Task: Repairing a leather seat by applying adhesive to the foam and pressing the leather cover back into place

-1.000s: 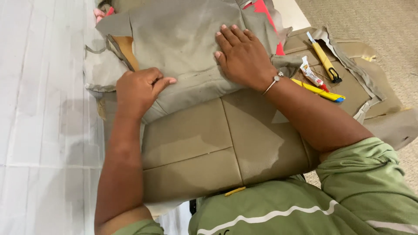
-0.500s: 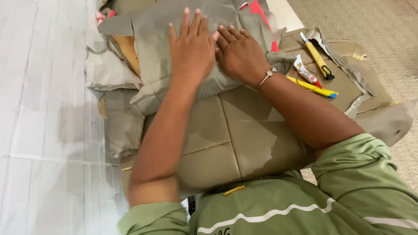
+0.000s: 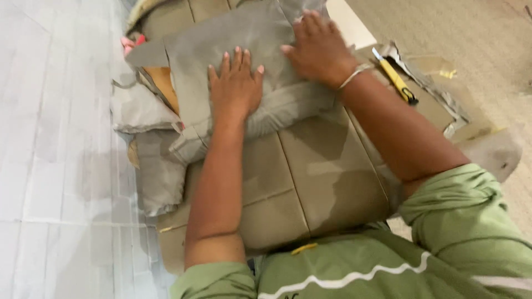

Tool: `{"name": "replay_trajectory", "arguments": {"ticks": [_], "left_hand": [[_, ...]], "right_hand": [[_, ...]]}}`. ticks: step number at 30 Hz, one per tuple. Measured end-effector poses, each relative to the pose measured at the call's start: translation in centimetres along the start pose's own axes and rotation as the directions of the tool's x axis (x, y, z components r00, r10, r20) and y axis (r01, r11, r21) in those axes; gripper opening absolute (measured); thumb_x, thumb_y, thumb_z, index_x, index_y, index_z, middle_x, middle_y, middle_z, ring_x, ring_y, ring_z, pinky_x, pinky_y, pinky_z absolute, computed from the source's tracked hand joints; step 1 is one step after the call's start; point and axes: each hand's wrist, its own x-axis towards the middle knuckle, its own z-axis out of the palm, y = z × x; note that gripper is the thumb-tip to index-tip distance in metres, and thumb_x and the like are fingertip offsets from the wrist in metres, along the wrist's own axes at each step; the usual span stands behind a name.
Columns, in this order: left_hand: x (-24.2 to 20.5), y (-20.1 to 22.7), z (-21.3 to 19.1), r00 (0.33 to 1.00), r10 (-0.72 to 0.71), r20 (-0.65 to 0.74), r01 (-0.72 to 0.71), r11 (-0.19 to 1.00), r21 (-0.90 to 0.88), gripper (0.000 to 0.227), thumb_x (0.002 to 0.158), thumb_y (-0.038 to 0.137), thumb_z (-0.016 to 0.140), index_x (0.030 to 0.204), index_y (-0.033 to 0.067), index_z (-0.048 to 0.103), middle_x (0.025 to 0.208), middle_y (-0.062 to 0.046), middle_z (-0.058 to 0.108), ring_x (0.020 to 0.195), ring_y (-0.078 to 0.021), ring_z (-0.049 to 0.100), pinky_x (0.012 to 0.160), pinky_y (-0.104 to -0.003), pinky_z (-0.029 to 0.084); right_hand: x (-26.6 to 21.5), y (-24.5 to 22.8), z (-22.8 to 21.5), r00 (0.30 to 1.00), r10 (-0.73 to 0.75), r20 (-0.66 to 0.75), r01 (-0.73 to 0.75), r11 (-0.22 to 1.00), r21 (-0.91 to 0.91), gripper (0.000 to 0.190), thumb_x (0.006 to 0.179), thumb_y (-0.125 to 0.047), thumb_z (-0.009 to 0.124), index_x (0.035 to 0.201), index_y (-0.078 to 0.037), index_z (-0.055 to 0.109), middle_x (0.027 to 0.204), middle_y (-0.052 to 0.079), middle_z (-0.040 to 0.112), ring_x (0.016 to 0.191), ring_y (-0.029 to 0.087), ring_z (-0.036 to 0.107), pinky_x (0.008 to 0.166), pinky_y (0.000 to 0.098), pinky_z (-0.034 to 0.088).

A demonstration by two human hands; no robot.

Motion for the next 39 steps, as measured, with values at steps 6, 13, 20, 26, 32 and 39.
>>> {"name": "replay_trajectory", "arguments": {"ticks": [6, 13, 20, 26, 32, 39], "left_hand": [[0.7, -0.7, 0.8, 0.999, -0.023, 0.029, 0.025, 0.997, -0.071, 0.064, 0.106, 0.045, 0.017, 0.164, 0.0187, 0.019, 0.173, 0.001, 0.013, 0.159, -0.0243, 0.005, 0.125, -0.058, 0.002], [1.0, -1.0, 1.1, 1.000, -0.001, -0.028, -0.001, 0.998, -0.059, 0.066, 0.105, 0.049, 0.020, 0.163, 0.0174, 0.024, 0.171, 0.000, 0.020, 0.158, -0.0257, 0.012, 0.123, -0.058, 0.009], [1.8, -1.2, 2.4, 0.997, 0.010, -0.078, -0.012, 1.000, -0.019, 0.066, 0.105, 0.048, 0.022, 0.162, 0.0160, 0.027, 0.171, -0.002, 0.022, 0.158, -0.0265, 0.014, 0.123, -0.060, 0.009], [0.5, -0.5, -0.2, 0.998, -0.006, 0.069, 0.008, 1.000, -0.029, 0.069, 0.106, 0.050, 0.016, 0.165, 0.0160, 0.014, 0.173, -0.001, 0.010, 0.159, -0.0272, 0.005, 0.124, -0.059, 0.006], [3.5, -1.8, -1.2, 0.941, -0.007, 0.338, 0.031, 0.997, -0.065, 0.081, 0.100, 0.063, 0.013, 0.167, 0.0191, 0.002, 0.175, 0.002, -0.009, 0.161, -0.0264, -0.011, 0.125, -0.062, -0.003], [-3.1, -0.2, -5.4, 0.901, 0.159, 0.404, -0.156, 0.987, -0.040, 0.097, 0.091, 0.072, 0.033, 0.167, 0.0213, 0.000, 0.171, -0.012, -0.021, 0.158, -0.0339, -0.019, 0.123, -0.062, -0.009]], "right_hand": [[5.2, -4.7, 1.0, 0.964, -0.010, 0.264, -0.022, 0.993, 0.120, 0.065, 0.110, -0.044, 0.028, 0.160, -0.003, 0.032, 0.166, 0.018, 0.029, 0.152, 0.040, 0.023, 0.115, 0.0581, 0.028], [5.6, -3.3, 2.0, 0.881, 0.102, 0.461, -0.276, 0.904, 0.327, 0.079, 0.104, -0.056, 0.028, 0.161, -0.001, 0.023, 0.170, 0.020, 0.013, 0.158, 0.034, 0.009, 0.124, 0.0548, 0.010], [-0.8, -3.7, 0.2, 0.972, -0.131, 0.197, 0.104, 0.984, 0.144, 0.072, 0.108, -0.056, 0.027, 0.156, -0.004, 0.039, 0.163, 0.021, 0.037, 0.147, 0.042, 0.035, 0.110, 0.0587, 0.032], [-2.2, -4.0, -2.2, 0.983, -0.158, 0.098, 0.123, 0.948, 0.294, 0.061, 0.113, -0.046, 0.030, 0.152, -0.002, 0.047, 0.159, 0.022, 0.044, 0.146, 0.041, 0.039, 0.108, 0.0545, 0.034], [-9.0, -6.6, -8.4, 0.927, -0.370, 0.052, 0.345, 0.900, 0.265, 0.070, 0.104, -0.051, 0.049, 0.156, -0.004, 0.042, 0.163, 0.024, 0.039, 0.150, 0.041, 0.036, 0.120, 0.0567, 0.026], [-18.3, -7.3, -8.6, 0.800, -0.585, 0.131, 0.446, 0.727, 0.522, 0.055, 0.103, -0.040, 0.053, 0.147, -0.007, 0.053, 0.155, 0.015, 0.050, 0.146, 0.031, 0.043, 0.114, 0.0494, 0.035]]}}
